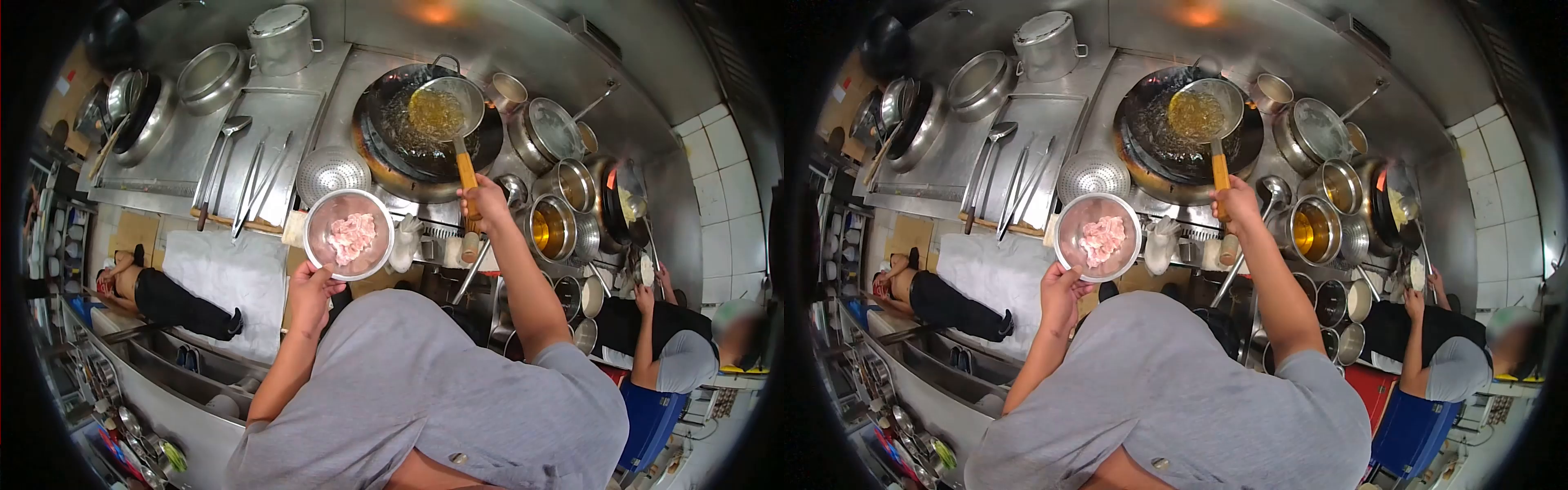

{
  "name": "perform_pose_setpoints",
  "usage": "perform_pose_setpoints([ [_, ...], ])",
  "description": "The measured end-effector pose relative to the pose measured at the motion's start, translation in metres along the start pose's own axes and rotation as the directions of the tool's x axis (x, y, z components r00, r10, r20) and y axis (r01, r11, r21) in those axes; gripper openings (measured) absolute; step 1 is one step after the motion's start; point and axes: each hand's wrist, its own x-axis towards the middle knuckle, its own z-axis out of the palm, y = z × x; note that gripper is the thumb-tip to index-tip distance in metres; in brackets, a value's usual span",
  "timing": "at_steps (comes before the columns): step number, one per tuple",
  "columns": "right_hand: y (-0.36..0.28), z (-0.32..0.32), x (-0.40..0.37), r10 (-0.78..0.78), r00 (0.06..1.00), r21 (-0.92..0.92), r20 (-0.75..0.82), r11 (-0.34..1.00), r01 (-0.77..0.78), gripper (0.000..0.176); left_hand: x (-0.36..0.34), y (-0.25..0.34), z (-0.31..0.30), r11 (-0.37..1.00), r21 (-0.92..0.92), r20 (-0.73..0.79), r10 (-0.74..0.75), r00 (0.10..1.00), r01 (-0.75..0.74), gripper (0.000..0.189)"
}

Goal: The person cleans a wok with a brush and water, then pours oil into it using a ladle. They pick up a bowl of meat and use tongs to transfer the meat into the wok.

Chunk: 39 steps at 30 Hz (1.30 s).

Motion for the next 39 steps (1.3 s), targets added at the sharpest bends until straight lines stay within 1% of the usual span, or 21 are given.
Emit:
perform_pose_setpoints([
  [1, 0.0, 0.006, -0.009, -0.081, 0.995, -0.171, -0.064, 0.983, 0.069, 0.057, -0.001, 0.001, 0.002, 1.0, -0.008, -0.002, 0.0, 1.0, 0.0, 0.011],
  [3, -0.016, 0.005, -0.022, -0.078, 0.997, -0.2, -0.029, 0.977, 0.07, 0.061, -0.002, 0.001, 0.003, 1.0, -0.014, -0.004, -0.001, 1.0, 0.001, 0.011],
  [5, -0.038, 0.002, -0.039, 0.011, 1.0, -0.061, 0.014, 0.998, -0.01, 0.059, -0.001, 0.0, 0.002, 1.0, -0.02, -0.005, 0.0, 1.0, 0.0, 0.011],
  [6, -0.046, -0.009, -0.04, 0.054, 0.994, 0.051, 0.097, 0.997, -0.059, 0.057, -0.001, 0.0, 0.002, 1.0, -0.024, -0.005, 0.002, 1.0, -0.003, 0.011],
  [7, -0.053, -0.018, -0.041, 0.052, 0.993, 0.044, 0.102, 0.997, -0.057, 0.057, -0.001, 0.001, 0.002, 1.0, 0.004, 0.008, -0.002, 1.0, 0.002, 0.011],
  [9, -0.06, -0.032, -0.046, 0.066, 0.983, 0.189, 0.171, 0.977, -0.099, 0.054, -0.002, 0.002, 0.001, 1.0, 0.026, 0.012, -0.006, 1.0, 0.005, 0.011],
  [11, -0.071, -0.036, -0.058, 0.066, 0.973, 0.202, 0.223, 0.973, -0.112, 0.055, -0.002, 0.004, 0.003, 1.0, 0.021, 0.024, -0.004, 1.0, 0.004, 0.012],
  [13, -0.083, -0.033, -0.073, -0.07, 0.981, 0.111, 0.181, 0.993, 0.05, 0.056, 0.0, 0.003, 0.002, 1.0, 0.021, 0.026, -0.006, 1.0, 0.006, 0.012],
  [15, -0.099, -0.026, -0.09, -0.105, 0.984, 0.051, 0.143, 0.994, 0.098, 0.06, 0.002, 0.003, 0.002, 1.0, 0.025, 0.031, -0.009, 0.999, 0.008, 0.012],
  [16, -0.106, -0.024, -0.095, -0.168, 0.982, -0.055, 0.085, 0.983, 0.173, 0.06, 0.002, 0.003, 0.002, 1.0, 0.028, 0.031, -0.011, 0.999, 0.01, 0.012],
  [18, -0.114, -0.029, -0.094, -0.279, 0.96, -0.243, 0.027, 0.93, 0.277, 0.069, 0.005, 0.003, 0.004, 0.999, 0.034, 0.031, -0.016, 0.999, 0.014, 0.012],
  [19, -0.116, -0.032, -0.093, -0.277, 0.961, -0.242, 0.023, 0.931, 0.274, 0.069, 0.006, 0.002, 0.005, 1.0, 0.019, 0.025, -0.015, 1.0, 0.014, 0.014],
  [21, -0.119, -0.036, -0.092, -0.41, 0.91, -0.436, -0.052, 0.829, 0.349, 0.072, 0.01, 0.001, 0.007, 1.0, 0.006, 0.018, -0.016, 1.0, 0.016, 0.015],
  [25, -0.113, -0.049, -0.083, -0.454, 0.877, -0.553, -0.157, 0.776, 0.303, 0.078, 0.016, -0.003, 0.01, 0.999, 0.039, 0.022, -0.032, 0.999, 0.031, 0.013],
  [29, -0.073, -0.098, -0.029, -0.504, 0.855, -0.595, -0.124, 0.727, 0.342, 0.079, 0.021, -0.007, 0.012, 0.999, 0.028, 0.04, -0.04, 0.998, 0.039, 0.014],
  [31, -0.052, -0.108, -0.01, -0.637, 0.762, -0.774, -0.114, 0.539, 0.334, 0.076, 0.019, -0.007, 0.014, 0.999, 0.03, 0.044, -0.035, 0.998, 0.034, 0.015],
  [33, -0.036, -0.111, 0.006, -0.63, 0.767, -0.713, -0.122, 0.593, 0.374, 0.074, 0.017, -0.009, 0.015, 0.999, 0.034, 0.046, -0.029, 0.998, 0.028, 0.015],
  [35, -0.024, -0.103, 0.013, -0.487, 0.862, -0.585, -0.141, 0.743, 0.324, 0.072, 0.016, -0.012, 0.016, 0.999, 0.035, 0.034, -0.025, 0.999, 0.024, 0.016],
  [36, -0.019, -0.099, 0.021, -0.431, 0.897, -0.528, -0.103, 0.788, 0.317, 0.081, 0.016, -0.012, 0.017, 0.999, 0.039, 0.036, -0.022, 0.999, 0.021, 0.016],
  [37, -0.015, -0.099, 0.025, -0.43, 0.897, -0.524, -0.104, 0.79, 0.318, 0.081, 0.015, -0.011, 0.018, 0.999, 0.04, 0.031, -0.028, 0.999, 0.027, 0.016],
  [39, -0.003, -0.084, 0.032, -0.261, 0.962, -0.289, -0.082, 0.93, 0.227, 0.081, 0.012, -0.011, 0.019, 0.999, 0.043, 0.022, -0.033, 0.999, 0.032, 0.017],
])
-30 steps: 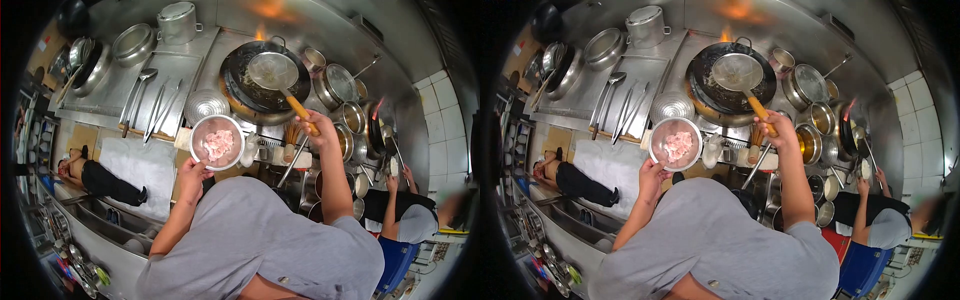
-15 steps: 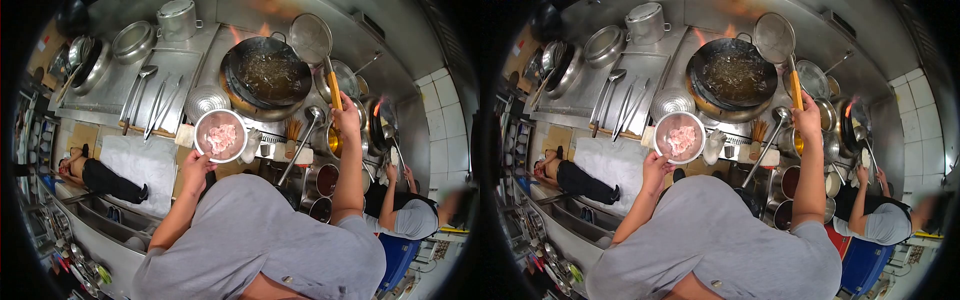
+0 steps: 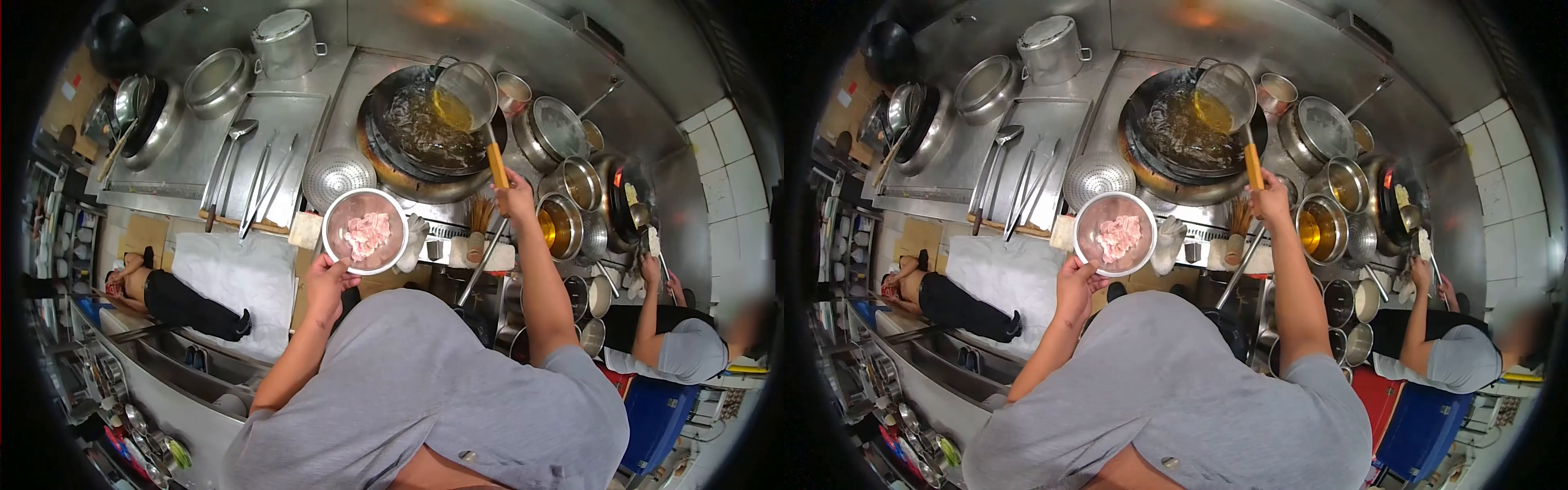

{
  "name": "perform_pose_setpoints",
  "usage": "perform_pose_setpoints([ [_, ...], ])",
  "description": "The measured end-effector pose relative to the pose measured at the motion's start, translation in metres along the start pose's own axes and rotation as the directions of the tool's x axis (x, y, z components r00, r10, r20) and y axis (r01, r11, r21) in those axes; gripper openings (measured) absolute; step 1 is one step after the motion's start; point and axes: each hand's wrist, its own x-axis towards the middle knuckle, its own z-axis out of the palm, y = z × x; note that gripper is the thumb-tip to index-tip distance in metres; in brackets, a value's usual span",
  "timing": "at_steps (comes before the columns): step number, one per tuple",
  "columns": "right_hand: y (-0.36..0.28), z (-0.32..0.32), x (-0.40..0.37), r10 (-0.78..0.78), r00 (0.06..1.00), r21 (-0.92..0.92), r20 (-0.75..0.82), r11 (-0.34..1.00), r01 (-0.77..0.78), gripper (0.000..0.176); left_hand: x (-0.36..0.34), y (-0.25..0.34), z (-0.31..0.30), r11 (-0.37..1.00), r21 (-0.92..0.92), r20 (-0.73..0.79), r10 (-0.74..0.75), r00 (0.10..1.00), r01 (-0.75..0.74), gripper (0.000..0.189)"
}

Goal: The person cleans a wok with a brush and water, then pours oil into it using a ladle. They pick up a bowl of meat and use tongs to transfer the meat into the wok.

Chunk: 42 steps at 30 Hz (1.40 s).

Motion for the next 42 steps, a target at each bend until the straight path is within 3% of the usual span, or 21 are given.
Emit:
perform_pose_setpoints([
  [2, -0.006, 0.017, -0.01, 0.045, 0.998, 0.025, 0.042, 0.999, -0.046, 0.074, -0.002, 0.0, 0.001, 1.0, -0.006, -0.003, 0.003, 1.0, -0.003, 0.017],
  [4, 0.001, 0.026, -0.013, 0.149, 0.974, 0.213, 0.171, 0.96, -0.184, 0.073, -0.003, -0.002, 0.0, 1.0, -0.008, -0.012, 0.007, 1.0, -0.007, 0.017],
  [13, -0.012, 0.006, -0.065, 0.123, 0.878, 0.311, 0.463, 0.905, -0.291, 0.074, -0.003, -0.004, 0.005, 1.0, -0.015, -0.028, -0.006, 1.0, 0.005, 0.015],
  [18, -0.016, -0.04, -0.092, 0.082, 0.899, 0.287, 0.43, 0.932, -0.222, 0.074, 0.003, -0.008, 0.014, 1.0, -0.012, -0.029, -0.011, 1.0, 0.011, 0.015],
  [22, -0.017, -0.058, -0.105, 0.023, 0.968, 0.346, 0.251, 0.932, -0.112, 0.078, 0.007, -0.007, 0.023, 1.0, 0.012, -0.006, -0.024, 1.0, 0.024, 0.015],
  [24, -0.015, -0.06, -0.097, -0.117, 0.993, 0.186, -0.005, 0.976, 0.116, 0.08, 0.009, -0.004, 0.03, 0.999, 0.032, 0.022, -0.025, 0.999, 0.025, 0.015],
  [25, -0.024, -0.057, -0.094, -0.101, 0.991, 0.031, -0.092, 0.994, 0.104, 0.079, 0.008, -0.004, 0.036, 0.999, 0.032, 0.02, -0.028, 0.999, 0.027, 0.014],
  [26, -0.014, -0.059, -0.078, -0.105, 0.989, 0.043, -0.109, 0.993, 0.11, 0.079, 0.009, -0.002, 0.04, 0.999, 0.033, 0.02, -0.03, 0.999, 0.029, 0.014],
  [27, 0.008, -0.061, -0.055, -0.33, 0.909, -0.291, -0.253, 0.922, 0.254, 0.077, 0.009, -0.002, 0.044, 0.998, 0.044, 0.034, -0.037, 0.999, 0.035, 0.014],
  [28, 0.007, -0.058, -0.048, -0.559, 0.772, -0.61, -0.304, 0.736, 0.293, 0.074, 0.01, -0.002, 0.047, 0.998, 0.059, 0.048, -0.038, 0.998, 0.036, 0.014],
  [30, -0.011, -0.065, -0.05, -0.531, 0.763, -0.66, -0.367, 0.727, 0.188, 0.073, 0.011, -0.004, 0.055, 0.996, 0.081, 0.042, -0.05, 0.998, 0.047, 0.015],
  [32, -0.036, -0.079, -0.054, -0.281, 0.925, -0.821, -0.256, 0.568, -0.055, 0.072, 0.011, -0.005, 0.066, 0.993, 0.103, 0.057, -0.054, 0.997, 0.048, 0.015],
  [34, -0.017, -0.115, -0.05, -0.281, 0.93, -0.769, -0.235, 0.64, -0.001, 0.071, 0.009, -0.006, 0.075, 0.991, 0.126, 0.071, -0.061, 0.996, 0.052, 0.016],
  [36, -0.009, -0.137, -0.057, -0.384, 0.853, -0.621, -0.353, 0.778, 0.094, 0.069, 0.008, -0.007, 0.084, 0.99, 0.128, 0.098, -0.072, 0.993, 0.059, 0.016],
  [37, -0.004, -0.144, -0.064, -0.379, 0.853, -0.621, -0.358, 0.779, 0.085, 0.069, 0.008, -0.009, 0.087, 0.989, 0.131, 0.1, -0.079, 0.992, 0.066, 0.016],
  [39, 0.005, -0.153, -0.079, -0.169, 0.859, -0.162, -0.483, 0.981, 0.102, 0.07, 0.009, -0.013, 0.093, 0.992, 0.107, 0.115, -0.082, 0.99, 0.069, 0.015],
  [40, 0.009, -0.158, -0.087, -0.047, 0.859, 0.091, -0.51, 0.99, 0.108, 0.071, 0.007, -0.015, 0.097, 0.99, 0.115, 0.12, -0.097, 0.988, 0.083, 0.015],
  [41, 0.015, -0.165, -0.092, -0.063, 0.875, 0.241, -0.48, 0.949, 0.201, 0.066, 0.006, -0.016, 0.1, 0.992, 0.091, 0.118, -0.098, 0.988, 0.088, 0.014],
  [42, 0.02, -0.173, -0.095, -0.053, 0.866, 0.239, -0.497, 0.951, 0.195, 0.066, 0.006, -0.017, 0.104, 0.993, 0.068, 0.12, -0.101, 0.988, 0.093, 0.014],
])
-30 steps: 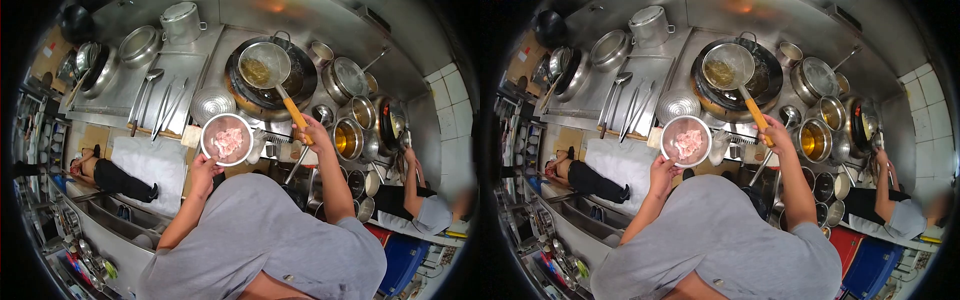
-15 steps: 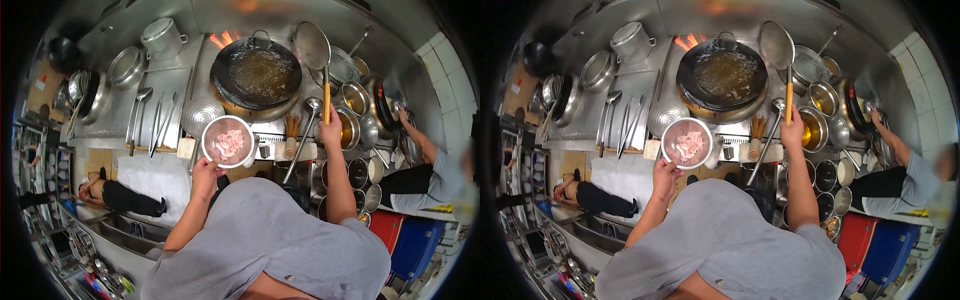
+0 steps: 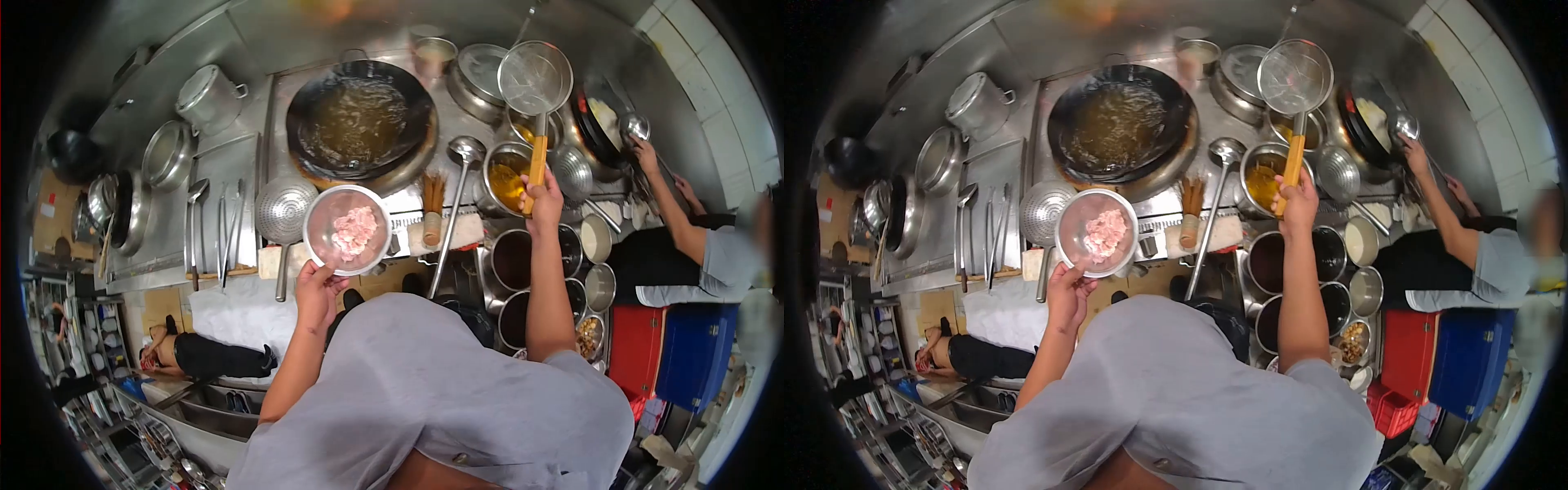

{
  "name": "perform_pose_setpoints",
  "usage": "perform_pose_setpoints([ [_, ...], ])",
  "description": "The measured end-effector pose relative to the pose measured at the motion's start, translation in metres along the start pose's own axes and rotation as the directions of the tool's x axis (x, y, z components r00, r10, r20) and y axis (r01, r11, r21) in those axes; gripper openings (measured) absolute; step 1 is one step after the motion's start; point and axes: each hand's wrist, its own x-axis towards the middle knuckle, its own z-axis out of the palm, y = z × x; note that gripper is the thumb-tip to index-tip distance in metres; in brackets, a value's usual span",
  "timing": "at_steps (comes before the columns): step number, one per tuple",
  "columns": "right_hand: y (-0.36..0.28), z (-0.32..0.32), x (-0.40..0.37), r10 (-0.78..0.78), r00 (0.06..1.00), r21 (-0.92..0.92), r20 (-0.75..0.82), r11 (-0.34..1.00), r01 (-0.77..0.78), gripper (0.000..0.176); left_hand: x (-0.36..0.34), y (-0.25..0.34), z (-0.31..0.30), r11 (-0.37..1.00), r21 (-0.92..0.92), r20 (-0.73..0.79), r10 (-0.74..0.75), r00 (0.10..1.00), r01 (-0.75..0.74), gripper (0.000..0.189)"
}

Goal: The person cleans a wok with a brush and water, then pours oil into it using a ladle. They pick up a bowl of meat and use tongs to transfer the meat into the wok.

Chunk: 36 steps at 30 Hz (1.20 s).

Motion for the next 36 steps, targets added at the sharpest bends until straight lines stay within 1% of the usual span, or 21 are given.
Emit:
perform_pose_setpoints([
  [2, 0.004, -0.025, 0.006, 0.092, 0.991, 0.348, 0.093, 0.93, -0.119, 0.057, 0.003, -0.004, 0.004, 1.0, -0.002, 0.027, -0.015, 1.0, 0.015, 0.009],
  [3, 0.007, -0.035, 0.011, 0.148, 0.986, 0.422, 0.082, 0.891, -0.169, 0.061, 0.002, -0.004, 0.009, 1.0, -0.003, 0.032, -0.025, 0.999, 0.025, 0.008],
  [4, 0.008, -0.048, 0.014, 0.151, 0.986, 0.418, 0.073, 0.893, -0.168, 0.061, 0.001, -0.004, 0.013, 0.999, -0.004, 0.03, -0.032, 0.999, 0.032, 0.007],
  [6, 0.012, -0.069, 0.019, 0.274, 0.936, 0.446, 0.219, 0.825, -0.346, 0.054, 0.001, -0.007, 0.013, 0.999, 0.002, 0.049, -0.05, 0.998, 0.05, 0.005],
  [8, 0.014, -0.086, 0.019, 0.269, 0.921, 0.414, 0.283, 0.832, -0.37, 0.053, 0.0, -0.004, 0.015, 0.999, 0.006, 0.051, -0.054, 0.997, 0.054, 0.009],
  [9, 0.004, -0.088, 0.015, 0.305, 0.941, 0.091, 0.145, 0.943, -0.319, 0.055, -0.004, -0.001, 0.02, 0.999, -0.007, 0.037, -0.051, 0.998, 0.051, 0.006],
  [10, 0.0, -0.089, 0.012, 0.282, 0.959, -0.254, 0.014, 0.929, -0.269, 0.057, -0.006, 0.002, 0.021, 0.999, -0.022, 0.017, -0.044, 0.999, 0.044, 0.006],
  [11, 0.011, -0.097, 0.018, -0.09, 0.991, -0.656, -0.097, 0.755, 0.004, 0.06, -0.005, 0.002, 0.015, 0.999, -0.008, 0.014, -0.039, 0.999, 0.039, 0.005],
  [12, 0.021, -0.099, 0.021, -0.471, 0.882, -0.923, -0.018, 0.347, 0.166, 0.064, -0.004, 0.002, 0.009, 1.0, -0.02, -0.016, -0.025, 1.0, 0.025, 0.005],
  [14, -0.016, -0.066, 0.0, -0.518, 0.853, -0.79, -0.066, 0.549, 0.272, 0.067, -0.005, 0.002, -0.004, 1.0, -0.009, -0.007, -0.016, 1.0, 0.016, 0.004],
  [15, -0.022, -0.047, -0.005, -0.469, 0.877, -0.65, -0.103, 0.7, 0.298, 0.066, -0.007, 0.004, -0.009, 1.0, 0.004, -0.031, -0.007, 1.0, 0.007, 0.004],
  [16, -0.028, -0.024, -0.015, -0.42, 0.904, -0.575, -0.077, 0.759, 0.304, 0.063, -0.007, 0.005, -0.016, 1.0, -0.014, -0.064, 0.007, 0.998, -0.008, 0.004],
  [19, -0.01, 0.049, -0.037, -0.288, 0.926, -0.429, 0.245, 0.824, 0.37, 0.058, -0.011, 0.007, -0.042, 0.995, -0.09, -0.097, 0.04, 0.995, -0.049, 0.006],
  [21, 0.006, 0.109, -0.063, -0.152, 0.88, -0.369, 0.45, 0.866, 0.338, 0.055, -0.016, 0.012, -0.064, 0.989, -0.127, -0.142, 0.053, 0.988, -0.072, 0.006],
  [24, 0.019, 0.208, -0.122, 0.039, 0.701, -0.261, 0.712, 0.942, 0.212, 0.054, -0.014, 0.012, -0.118, 0.976, -0.189, -0.202, 0.07, 0.977, -0.11, 0.007],
  [25, 0.024, 0.242, -0.143, 0.026, 0.623, -0.228, 0.782, 0.942, 0.247, 0.053, -0.015, 0.013, -0.139, 0.973, -0.192, -0.205, 0.084, 0.975, -0.125, 0.008],
  [26, 0.026, 0.274, -0.163, 0.033, 0.594, -0.225, 0.804, 0.941, 0.252, 0.053, -0.016, 0.014, -0.158, 0.97, -0.198, -0.203, 0.099, 0.974, -0.14, 0.01],
  [28, 0.03, 0.337, -0.198, 0.129, 0.422, -0.226, 0.897, 0.956, 0.187, 0.052, -0.026, 0.023, -0.191, 0.948, -0.261, -0.272, 0.109, 0.956, -0.182, 0.013],
  [30, 0.045, 0.401, -0.234, 0.214, 0.341, -0.269, 0.915, 0.955, 0.123, 0.048, -0.037, 0.023, -0.229, 0.976, -0.138, -0.354, 0.11, 0.929, -0.168, 0.007],
  [32, 0.076, 0.461, -0.267, 0.332, 0.26, -0.358, 0.907, 0.932, 0.058, 0.047, -0.058, 0.023, -0.264, 0.966, -0.161, -0.407, 0.123, 0.905, -0.203, 0.012],
  [36, 0.181, 0.58, -0.321, 0.662, 0.128, -0.648, 0.738, 0.749, -0.138, 0.052, -0.07, 0.023, -0.337, 0.97, -0.16, -0.513, 0.077, 0.855, -0.183, 0.017],
])
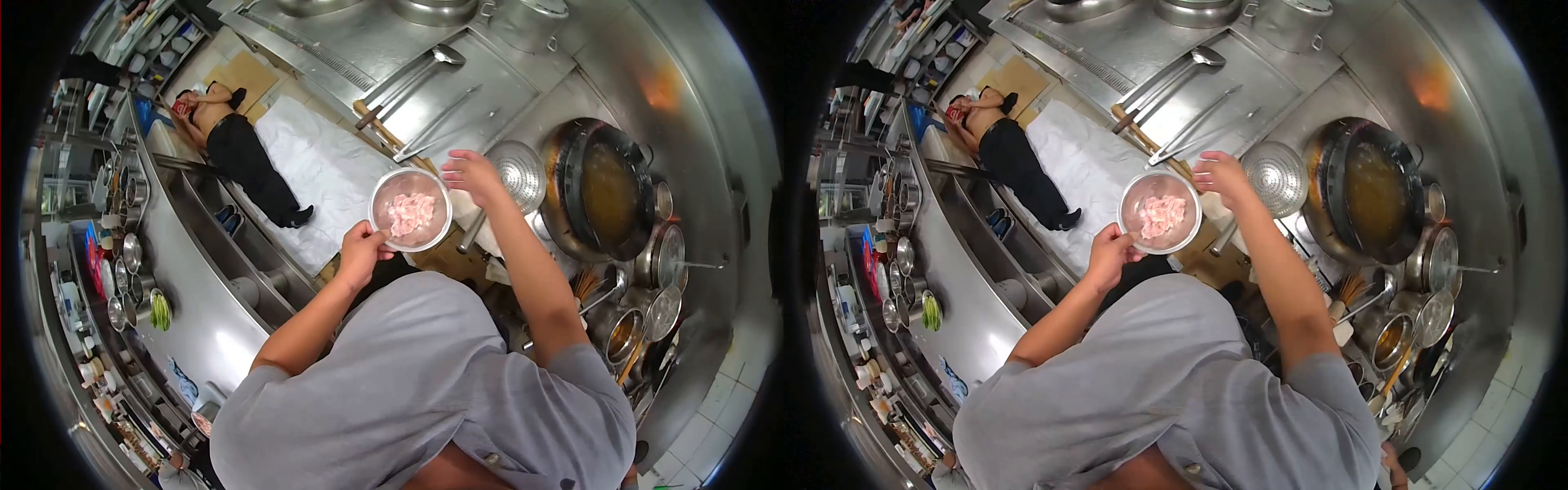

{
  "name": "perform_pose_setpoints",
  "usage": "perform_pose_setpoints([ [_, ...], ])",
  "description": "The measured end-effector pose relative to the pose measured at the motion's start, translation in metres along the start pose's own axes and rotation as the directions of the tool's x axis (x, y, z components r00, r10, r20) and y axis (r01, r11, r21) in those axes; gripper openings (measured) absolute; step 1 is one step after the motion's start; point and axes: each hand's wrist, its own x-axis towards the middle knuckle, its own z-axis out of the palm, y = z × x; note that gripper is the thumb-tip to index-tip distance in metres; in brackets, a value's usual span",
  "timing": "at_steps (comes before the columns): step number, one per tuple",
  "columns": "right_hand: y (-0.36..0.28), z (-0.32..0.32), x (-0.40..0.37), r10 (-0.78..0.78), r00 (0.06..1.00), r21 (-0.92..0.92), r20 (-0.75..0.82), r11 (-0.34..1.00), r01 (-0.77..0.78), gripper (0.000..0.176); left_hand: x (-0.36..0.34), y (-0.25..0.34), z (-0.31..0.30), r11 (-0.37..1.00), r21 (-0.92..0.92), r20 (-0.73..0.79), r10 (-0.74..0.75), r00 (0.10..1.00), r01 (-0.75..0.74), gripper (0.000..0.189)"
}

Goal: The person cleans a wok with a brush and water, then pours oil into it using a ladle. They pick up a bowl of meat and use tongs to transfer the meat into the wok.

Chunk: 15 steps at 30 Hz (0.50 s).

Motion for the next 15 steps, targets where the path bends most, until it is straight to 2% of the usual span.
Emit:
perform_pose_setpoints([
  [2, 0.013, 0.043, 0.055, 0.144, 0.985, -0.021, -0.091, 0.989, -0.147, 0.069, 0.011, 0.009, -0.025, 0.999, -0.014, -0.023, -0.037, 0.999, 0.036, 0.018],
  [3, 0.023, 0.07, 0.058, 0.101, 0.99, -0.064, -0.097, 0.992, -0.107, 0.069, -0.007, 0.001, -0.044, 0.999, -0.045, 0.004, -0.008, 1.0, 0.008, 0.012],
  [4, 0.035, 0.081, 0.096, 0.085, 0.915, -0.26, -0.394, 0.945, -0.199, 0.084, 0.001, 0.012, -0.046, 0.998, -0.029, -0.02, -0.05, 0.999, 0.049, 0.007],
  [5, 0.042, 0.097, 0.118, -0.032, 0.774, -0.43, -0.633, 0.845, -0.317, 0.1, 0.004, 0.019, -0.052, 0.998, -0.03, -0.047, -0.059, 0.997, 0.057, 0.007],
  [6, 0.037, 0.113, 0.122, -0.018, 0.79, -0.437, -0.613, 0.84, -0.32, 0.1, 0.007, 0.026, -0.057, 0.997, -0.024, -0.06, -0.071, 0.996, 0.069, 0.007],
  [8, 0.021, 0.132, 0.118, -0.078, 0.643, -0.441, -0.762, 0.789, -0.428, 0.112, 0.01, 0.036, -0.063, 0.996, -0.019, -0.1, -0.089, 0.991, 0.088, 0.007],
  [9, 0.019, 0.133, 0.128, -0.063, 0.658, -0.445, -0.751, 0.784, -0.432, 0.112, 0.012, 0.043, -0.064, 0.995, -0.034, -0.107, -0.095, 0.99, 0.092, 0.006],
  [10, 0.013, 0.139, 0.114, -0.13, 0.639, -0.471, -0.758, 0.787, -0.399, 0.112, -0.004, 0.028, -0.079, 0.996, -0.086, -0.068, -0.04, 0.997, 0.034, 0.005],
  [12, 0.01, 0.123, 0.124, -0.101, 0.625, -0.445, -0.774, 0.789, -0.424, 0.111, 0.001, 0.037, -0.077, 0.995, -0.084, -0.072, -0.054, 0.996, 0.048, 0.003],
  [14, 0.012, 0.105, 0.115, -0.242, 0.609, -0.361, -0.756, 0.929, -0.078, 0.104, 0.002, 0.044, -0.074, 0.995, -0.091, -0.062, -0.049, 0.997, 0.043, 0.003],
  [15, 0.021, 0.091, 0.116, -0.388, 0.553, -0.475, -0.737, 0.88, -0.016, 0.101, 0.006, 0.044, -0.072, 0.996, -0.082, -0.036, -0.048, 0.998, 0.045, 0.003],
])
